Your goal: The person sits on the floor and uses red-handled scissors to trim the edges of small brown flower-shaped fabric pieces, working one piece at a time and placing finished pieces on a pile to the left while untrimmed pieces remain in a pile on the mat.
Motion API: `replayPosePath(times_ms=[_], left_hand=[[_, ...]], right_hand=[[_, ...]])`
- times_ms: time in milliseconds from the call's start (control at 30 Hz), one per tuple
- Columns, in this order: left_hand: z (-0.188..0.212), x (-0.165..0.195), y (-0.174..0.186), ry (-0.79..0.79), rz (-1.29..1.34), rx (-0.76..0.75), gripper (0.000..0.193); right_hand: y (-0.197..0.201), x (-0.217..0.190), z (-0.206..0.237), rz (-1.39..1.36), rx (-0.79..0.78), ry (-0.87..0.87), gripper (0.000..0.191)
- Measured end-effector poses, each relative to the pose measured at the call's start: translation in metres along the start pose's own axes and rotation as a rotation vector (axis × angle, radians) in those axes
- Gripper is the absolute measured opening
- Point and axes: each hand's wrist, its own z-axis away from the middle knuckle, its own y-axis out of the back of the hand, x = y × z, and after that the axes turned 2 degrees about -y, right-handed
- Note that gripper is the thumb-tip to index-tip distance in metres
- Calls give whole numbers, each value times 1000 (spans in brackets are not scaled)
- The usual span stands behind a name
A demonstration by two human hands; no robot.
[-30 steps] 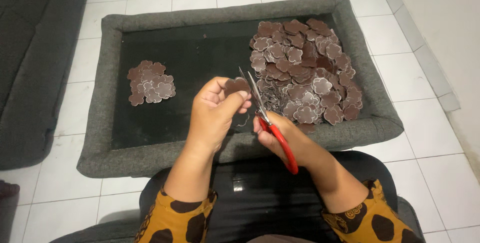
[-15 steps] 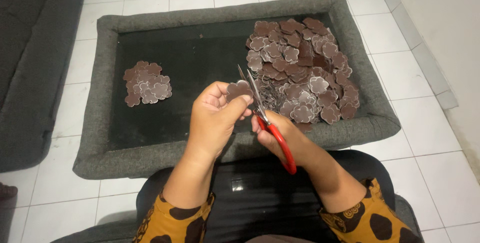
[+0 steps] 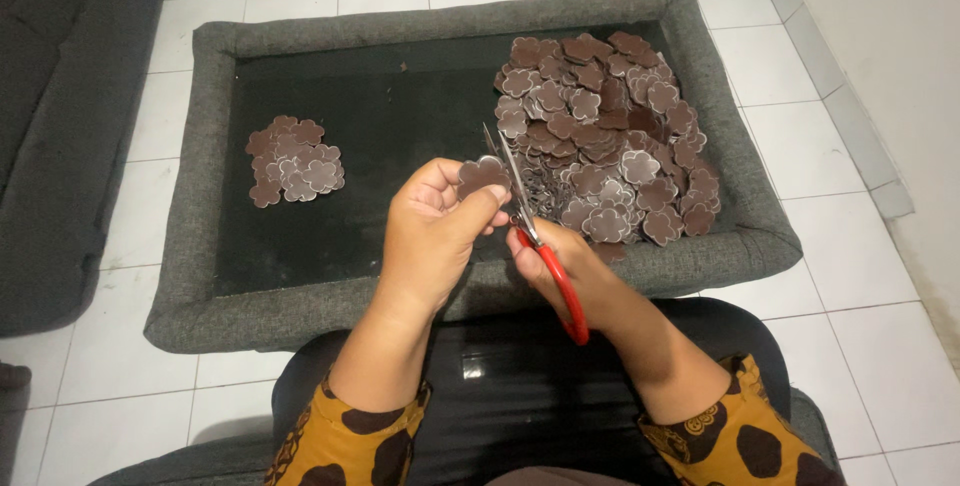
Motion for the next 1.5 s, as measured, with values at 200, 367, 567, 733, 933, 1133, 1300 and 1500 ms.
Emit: replayPosePath(times_ms=[200,367,567,733,933,1133,1300,1500], left_hand=[[0,-1,0,21,63,4,10],[0,-1,-1,24,44,-3,10],[-1,0,2,31,32,-16,10],[-1,3,5,35,14,-22,11],[-2,10,6,50,-12,-31,11],[-1,15,7,65,-49,-47,13],[-2,15,7,80,-54,-41,14],[-2,13,7,79,-58,-37,13]], right_hand=[[-5,2,2,15,23,-26,20],[-4,1,0,-16,17,-23,15],[3,-4,0,31,-20,-31,17],[8,-6,2,44,-58,8,22],[10,-6,2,48,-80,28,27],[11,-5,3,2,-101,0,26],[10,-5,3,-44,-98,-41,21],[9,-8,2,0,-78,-37,11]])
